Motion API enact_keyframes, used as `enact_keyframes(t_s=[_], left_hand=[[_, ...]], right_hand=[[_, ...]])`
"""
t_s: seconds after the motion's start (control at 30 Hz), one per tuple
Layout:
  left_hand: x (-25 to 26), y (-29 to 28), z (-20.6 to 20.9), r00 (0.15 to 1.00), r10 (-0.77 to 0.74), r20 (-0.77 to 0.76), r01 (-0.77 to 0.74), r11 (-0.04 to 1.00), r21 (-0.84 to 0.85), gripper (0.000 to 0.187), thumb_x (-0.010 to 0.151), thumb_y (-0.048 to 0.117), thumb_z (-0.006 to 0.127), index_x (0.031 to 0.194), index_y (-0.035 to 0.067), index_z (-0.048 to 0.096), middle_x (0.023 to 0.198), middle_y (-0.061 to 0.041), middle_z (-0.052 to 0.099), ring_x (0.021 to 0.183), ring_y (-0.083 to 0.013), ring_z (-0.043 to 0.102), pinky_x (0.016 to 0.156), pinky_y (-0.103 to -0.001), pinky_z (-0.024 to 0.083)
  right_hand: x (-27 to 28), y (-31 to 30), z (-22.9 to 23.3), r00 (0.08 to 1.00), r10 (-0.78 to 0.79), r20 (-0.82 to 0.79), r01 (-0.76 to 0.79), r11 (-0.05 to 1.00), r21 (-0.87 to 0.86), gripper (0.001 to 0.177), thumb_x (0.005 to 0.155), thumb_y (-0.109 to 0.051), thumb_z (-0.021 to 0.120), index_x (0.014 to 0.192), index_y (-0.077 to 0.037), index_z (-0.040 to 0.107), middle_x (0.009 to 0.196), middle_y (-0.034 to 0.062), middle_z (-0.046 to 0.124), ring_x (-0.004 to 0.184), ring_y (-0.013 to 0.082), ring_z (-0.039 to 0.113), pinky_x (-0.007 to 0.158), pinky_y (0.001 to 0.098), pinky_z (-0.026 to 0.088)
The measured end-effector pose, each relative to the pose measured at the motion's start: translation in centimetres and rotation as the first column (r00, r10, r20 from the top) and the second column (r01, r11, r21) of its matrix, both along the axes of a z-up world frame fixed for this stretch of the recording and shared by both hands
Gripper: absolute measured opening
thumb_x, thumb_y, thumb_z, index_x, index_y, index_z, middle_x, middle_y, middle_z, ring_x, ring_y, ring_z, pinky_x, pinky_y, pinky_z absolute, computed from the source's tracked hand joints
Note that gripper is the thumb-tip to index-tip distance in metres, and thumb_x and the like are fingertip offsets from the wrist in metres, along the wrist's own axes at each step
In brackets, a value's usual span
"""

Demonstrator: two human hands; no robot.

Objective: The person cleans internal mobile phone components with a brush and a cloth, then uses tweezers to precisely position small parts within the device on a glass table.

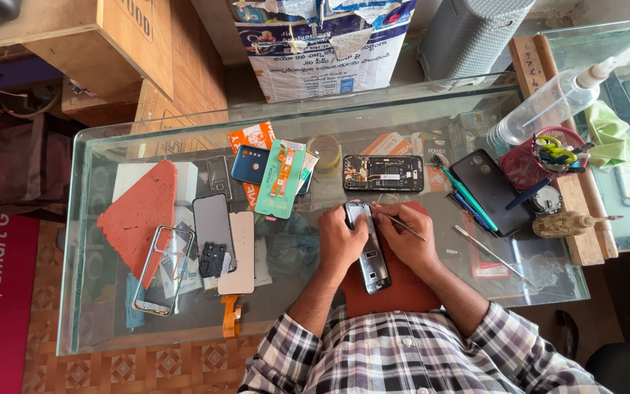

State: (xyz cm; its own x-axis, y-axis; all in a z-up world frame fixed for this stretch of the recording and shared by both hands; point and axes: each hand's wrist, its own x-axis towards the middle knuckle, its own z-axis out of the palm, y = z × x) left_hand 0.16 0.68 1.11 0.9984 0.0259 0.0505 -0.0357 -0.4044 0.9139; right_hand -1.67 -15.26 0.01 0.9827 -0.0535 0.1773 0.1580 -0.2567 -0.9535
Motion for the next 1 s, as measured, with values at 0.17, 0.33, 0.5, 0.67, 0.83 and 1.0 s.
enact_keyframes(t_s=[0.17,0.33,0.5,0.67,0.83,1.0], left_hand=[[0.0,0.0,0.1,1.0,0.003,0.0,-0.003,1.0,0.023,0.023,0.084,0.012,0.069,0.102,-0.002,0.073,0.094,-0.017,0.075,0.087,-0.0307,0.076,0.079,-0.04,0.058],[-0.1,0.0,0.0,1.0,0.012,0.006,-0.012,1.0,0.02,0.025,0.084,0.013,0.069,0.103,-0.001,0.073,0.095,-0.018,0.075,0.089,-0.0316,0.076,0.08,-0.04,0.058],[-0.1,0.0,0.0,1.0,0.007,0.031,-0.008,0.999,0.032,0.025,0.084,0.012,0.069,0.104,-0.002,0.073,0.097,-0.018,0.075,0.091,-0.0328,0.075,0.082,-0.041,0.058],[-0.1,-0.1,0.0,1.0,0.007,0.019,-0.007,1.0,0.023,0.024,0.084,0.013,0.069,0.102,-0.002,0.073,0.095,-0.018,0.076,0.089,-0.0323,0.075,0.081,-0.041,0.058],[-0.2,-0.1,-0.1,1.0,0.015,0.004,-0.015,1.0,-0.006,0.026,0.083,0.013,0.068,0.104,-0.002,0.072,0.092,-0.018,0.075,0.084,-0.0308,0.075,0.077,-0.041,0.058],[-0.2,-0.1,-0.3,1.0,0.013,0.003,-0.013,1.0,-0.003,0.026,0.083,0.013,0.066,0.103,-0.002,0.072,0.089,-0.016,0.075,0.08,-0.028,0.075,0.075,-0.039,0.058]], right_hand=[[0.2,0.1,0.3,0.999,0.029,0.022,-0.028,0.999,-0.019,0.015,0.093,0.003,0.068,0.108,0.003,0.073,0.112,0.0118,0.079,0.098,0.0128,0.075,0.087,0.0265,0.061],[0.2,0.1,0.6,1.0,0.01,0.014,-0.01,0.998,-0.061,0.015,0.093,0.0,0.069,0.108,0.002,0.073,0.11,0.0113,0.079,0.096,0.0114,0.075,0.084,0.0262,0.061],[0.1,0.2,1.1,0.999,-0.012,-0.035,0.008,0.995,-0.102,0.017,0.093,-0.002,0.069,0.11,0.001,0.074,0.106,0.0117,0.08,0.092,0.0147,0.075,0.077,0.0273,0.061],[0.3,-0.1,2.1,0.999,-0.025,-0.025,0.021,0.985,-0.17,0.018,0.091,-0.002,0.07,0.107,0.001,0.075,0.099,0.0115,0.08,0.086,0.0169,0.077,0.075,0.0277,0.06],[-1.2,-1.6,4.1,0.989,0.086,-0.119,-0.12,0.939,-0.323,0.017,0.084,-0.005,0.073,0.101,0.0,0.076,0.089,0.0144,0.075,0.073,0.0216,0.074,0.066,0.0332,0.057],[-6.4,-3.6,6.0,0.922,0.177,-0.345,-0.326,0.836,-0.441,0.015,0.08,-0.009,0.074,0.094,-0.006,0.079,0.078,0.0111,0.076,0.063,0.0203,0.073,0.06,0.0328,0.056]])
